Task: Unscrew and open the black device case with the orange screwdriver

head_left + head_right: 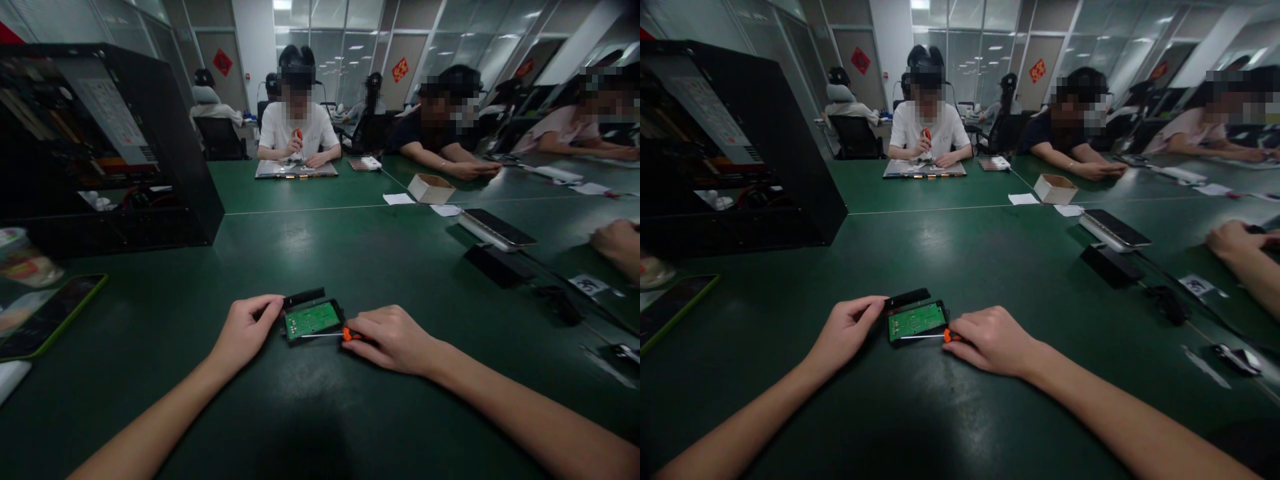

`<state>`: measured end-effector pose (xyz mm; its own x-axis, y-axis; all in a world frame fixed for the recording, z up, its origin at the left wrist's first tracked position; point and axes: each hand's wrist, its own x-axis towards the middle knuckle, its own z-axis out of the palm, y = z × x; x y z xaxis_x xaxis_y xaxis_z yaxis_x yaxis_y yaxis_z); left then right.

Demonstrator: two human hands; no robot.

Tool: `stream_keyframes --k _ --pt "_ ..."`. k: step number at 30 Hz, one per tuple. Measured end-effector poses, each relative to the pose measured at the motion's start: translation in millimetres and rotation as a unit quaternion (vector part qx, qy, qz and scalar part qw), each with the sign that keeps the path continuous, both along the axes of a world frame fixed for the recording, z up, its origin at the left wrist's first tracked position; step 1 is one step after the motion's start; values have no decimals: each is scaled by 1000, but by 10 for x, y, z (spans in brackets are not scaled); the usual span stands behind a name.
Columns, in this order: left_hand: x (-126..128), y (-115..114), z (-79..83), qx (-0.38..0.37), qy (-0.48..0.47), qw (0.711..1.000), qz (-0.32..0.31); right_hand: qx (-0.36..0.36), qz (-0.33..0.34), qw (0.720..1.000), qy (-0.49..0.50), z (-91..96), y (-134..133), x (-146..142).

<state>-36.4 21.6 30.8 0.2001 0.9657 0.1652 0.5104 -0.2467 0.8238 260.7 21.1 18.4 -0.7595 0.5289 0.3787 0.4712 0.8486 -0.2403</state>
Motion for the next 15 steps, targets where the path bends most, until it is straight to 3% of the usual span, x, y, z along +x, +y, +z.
stream_keyframes --k 5,9,15 --pt "-92 99 -28 5 40 997 58 -73 -65 993 69 26 37 74" --pt "-131 141 -30 46 122 990 59 -118 -138 979 94 6 101 81" --pt "-128 168 -32 99 177 978 38 -138 -129 982 32 29 115 20"
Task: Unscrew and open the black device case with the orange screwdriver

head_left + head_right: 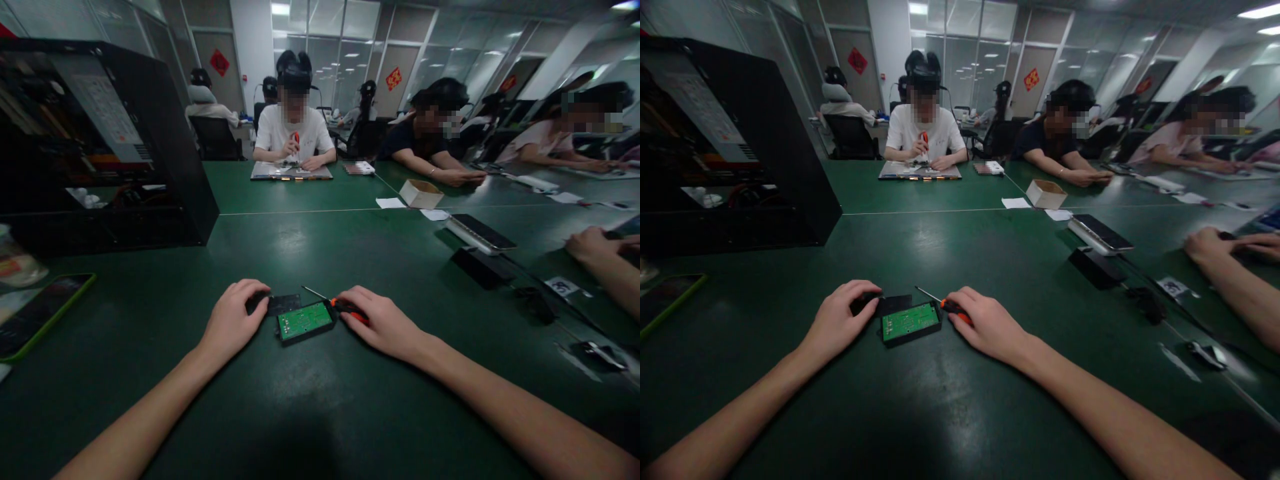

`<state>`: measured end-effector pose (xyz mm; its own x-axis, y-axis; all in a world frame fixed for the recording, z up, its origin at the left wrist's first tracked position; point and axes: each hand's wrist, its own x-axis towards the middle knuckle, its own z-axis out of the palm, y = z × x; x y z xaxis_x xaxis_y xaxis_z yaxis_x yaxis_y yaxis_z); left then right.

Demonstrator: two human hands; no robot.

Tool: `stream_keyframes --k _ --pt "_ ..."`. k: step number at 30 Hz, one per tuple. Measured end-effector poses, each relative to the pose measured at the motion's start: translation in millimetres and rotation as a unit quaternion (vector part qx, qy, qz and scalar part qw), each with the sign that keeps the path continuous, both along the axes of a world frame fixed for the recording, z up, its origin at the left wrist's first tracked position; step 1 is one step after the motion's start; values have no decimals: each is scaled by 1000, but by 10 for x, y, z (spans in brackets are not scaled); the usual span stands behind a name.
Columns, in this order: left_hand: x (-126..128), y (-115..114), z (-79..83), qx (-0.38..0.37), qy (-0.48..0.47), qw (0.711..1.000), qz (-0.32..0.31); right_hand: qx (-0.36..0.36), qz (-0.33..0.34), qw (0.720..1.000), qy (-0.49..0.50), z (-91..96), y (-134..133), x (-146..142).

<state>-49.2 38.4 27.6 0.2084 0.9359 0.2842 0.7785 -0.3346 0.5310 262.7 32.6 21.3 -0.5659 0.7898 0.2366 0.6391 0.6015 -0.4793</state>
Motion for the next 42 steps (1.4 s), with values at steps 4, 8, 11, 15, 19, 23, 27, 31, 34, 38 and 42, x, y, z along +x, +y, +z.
stream_keyframes --k 4,8,11,15,19,23,27,31,34,38,42 --pt "-4 8 -11 9 2 1000 -7 39 16 999 -31 7 -41 -31" --pt "-10 49 -25 -2 24 999 -21 140 32 990 -8 26 -81 -66" --pt "-11 92 -30 -7 42 999 -26 169 58 984 17 79 -98 -171" --pt "-25 121 -44 2 39 999 -35 124 89 988 -33 125 -116 -400" --pt "-51 121 -60 16 15 999 -39 95 93 991 -29 161 -182 -518" --pt "-53 88 -25 10 -26 999 -23 92 61 993 36 287 -308 -379" --pt "-17 29 30 -27 -79 996 -23 145 -104 980 89 343 -433 84" --pt "51 -15 11 -66 -136 988 -33 228 -310 922 33 161 -533 920" --pt "112 -47 -13 -91 -176 979 -50 261 -420 868 -44 -76 -652 1645" --pt "173 -88 -1 -97 -179 977 -61 204 -552 797 -138 -340 -838 2296" --pt "192 -103 29 -95 -155 981 -66 176 -589 765 -189 -401 -910 2369"
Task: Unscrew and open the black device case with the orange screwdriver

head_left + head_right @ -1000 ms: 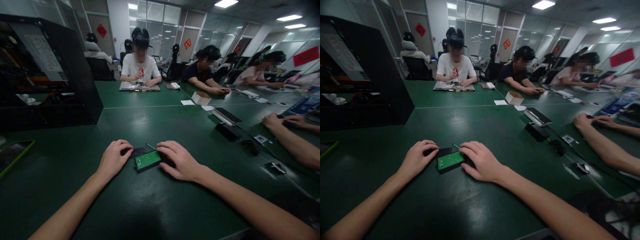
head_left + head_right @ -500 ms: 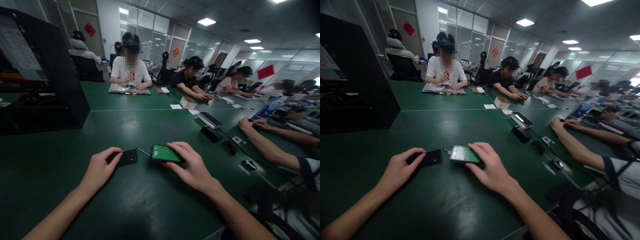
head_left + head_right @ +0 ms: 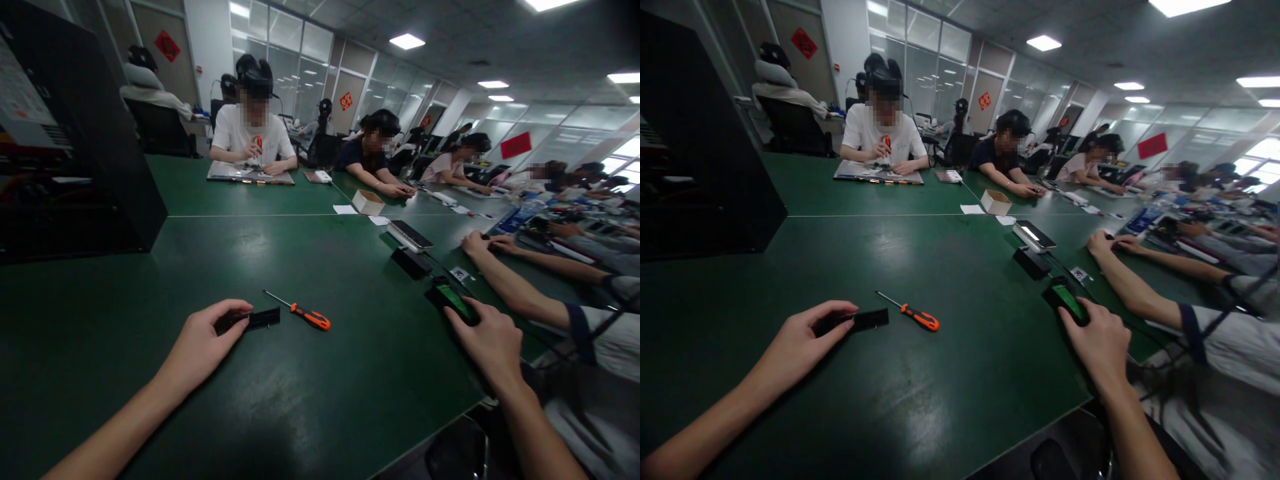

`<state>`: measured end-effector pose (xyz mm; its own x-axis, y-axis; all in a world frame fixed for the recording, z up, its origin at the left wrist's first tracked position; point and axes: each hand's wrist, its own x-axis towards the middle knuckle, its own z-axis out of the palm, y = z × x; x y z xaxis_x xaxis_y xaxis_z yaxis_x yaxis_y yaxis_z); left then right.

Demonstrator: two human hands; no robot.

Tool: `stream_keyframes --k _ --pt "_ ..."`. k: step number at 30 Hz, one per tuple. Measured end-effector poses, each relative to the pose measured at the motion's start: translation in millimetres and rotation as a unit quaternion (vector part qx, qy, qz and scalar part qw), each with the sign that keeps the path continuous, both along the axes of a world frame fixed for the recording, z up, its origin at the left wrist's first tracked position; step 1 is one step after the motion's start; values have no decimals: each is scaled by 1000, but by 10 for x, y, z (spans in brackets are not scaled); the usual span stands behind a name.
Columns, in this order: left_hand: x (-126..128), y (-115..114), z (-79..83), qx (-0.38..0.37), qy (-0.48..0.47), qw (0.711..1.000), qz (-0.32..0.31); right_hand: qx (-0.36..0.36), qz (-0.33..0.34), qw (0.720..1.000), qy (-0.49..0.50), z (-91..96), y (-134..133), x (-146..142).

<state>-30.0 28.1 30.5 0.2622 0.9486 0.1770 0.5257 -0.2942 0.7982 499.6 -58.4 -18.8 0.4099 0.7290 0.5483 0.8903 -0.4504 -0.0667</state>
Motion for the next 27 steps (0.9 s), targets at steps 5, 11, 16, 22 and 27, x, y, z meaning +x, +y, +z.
stream_keyframes --k 5,11,16,22,27 --pt "12 -21 15 22 49 998 -23 66 23 997 -38 132 22 -247" --pt "29 -71 29 16 53 998 -43 134 284 946 77 451 145 -1055" --pt "46 -98 9 6 36 998 -42 -18 519 827 216 800 440 -2156" --pt "39 -116 -60 52 10 997 -63 -200 624 716 238 951 792 -2984" --pt "54 -157 -95 154 -27 984 -89 -251 643 671 273 841 735 -3147"
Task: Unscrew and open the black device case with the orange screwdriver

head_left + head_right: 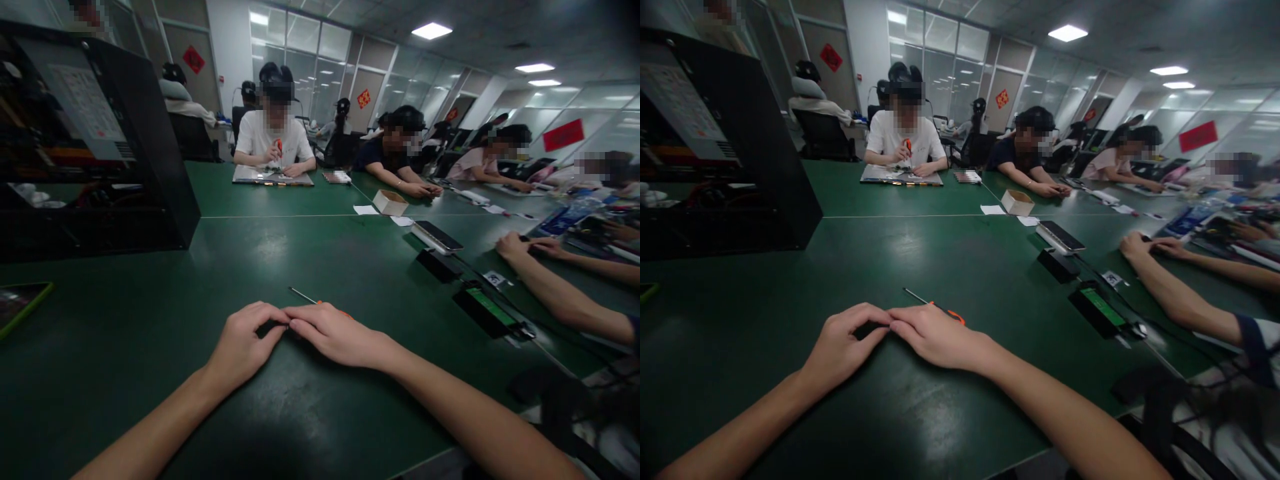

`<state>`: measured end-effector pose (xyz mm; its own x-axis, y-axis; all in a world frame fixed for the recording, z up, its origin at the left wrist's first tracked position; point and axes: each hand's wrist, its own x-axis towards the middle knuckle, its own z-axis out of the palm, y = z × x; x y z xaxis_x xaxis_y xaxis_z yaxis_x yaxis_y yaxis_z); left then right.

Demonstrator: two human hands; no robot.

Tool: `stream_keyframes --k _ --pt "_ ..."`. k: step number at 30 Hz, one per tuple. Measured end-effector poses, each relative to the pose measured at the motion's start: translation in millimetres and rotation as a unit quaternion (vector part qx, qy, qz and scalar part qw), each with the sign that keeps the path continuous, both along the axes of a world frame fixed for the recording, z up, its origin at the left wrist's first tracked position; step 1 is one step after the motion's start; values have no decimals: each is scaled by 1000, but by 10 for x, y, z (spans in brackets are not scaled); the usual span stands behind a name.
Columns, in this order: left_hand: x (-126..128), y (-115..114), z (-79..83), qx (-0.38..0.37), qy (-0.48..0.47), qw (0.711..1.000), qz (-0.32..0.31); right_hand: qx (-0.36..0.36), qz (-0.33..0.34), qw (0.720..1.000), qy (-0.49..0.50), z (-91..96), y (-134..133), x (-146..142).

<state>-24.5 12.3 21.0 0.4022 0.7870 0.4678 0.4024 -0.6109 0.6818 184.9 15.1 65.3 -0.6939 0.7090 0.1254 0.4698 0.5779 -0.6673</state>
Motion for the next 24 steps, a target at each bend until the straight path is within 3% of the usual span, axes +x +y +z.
stream_keyframes --k 5,9,12,16,17,20,24 --pt "36 -46 24 56 -2 998 -2 20 -22 999 31 -31 -159 153" --pt "-5 1 36 76 21 997 22 62 -150 987 19 -73 -264 699" --pt "-34 45 32 66 35 997 11 158 -332 930 -26 -170 -364 1475" --pt "-20 39 37 56 37 998 0 299 -529 775 -176 -323 -535 2592" --pt "-14 28 40 57 36 998 -6 305 -553 752 -188 -363 -575 2797" --pt "-3 0 49 64 29 997 -18 301 -578 728 -211 -496 -653 3146" --pt "-5 -10 58 77 25 996 -29 286 -577 732 -225 -679 -647 3194"
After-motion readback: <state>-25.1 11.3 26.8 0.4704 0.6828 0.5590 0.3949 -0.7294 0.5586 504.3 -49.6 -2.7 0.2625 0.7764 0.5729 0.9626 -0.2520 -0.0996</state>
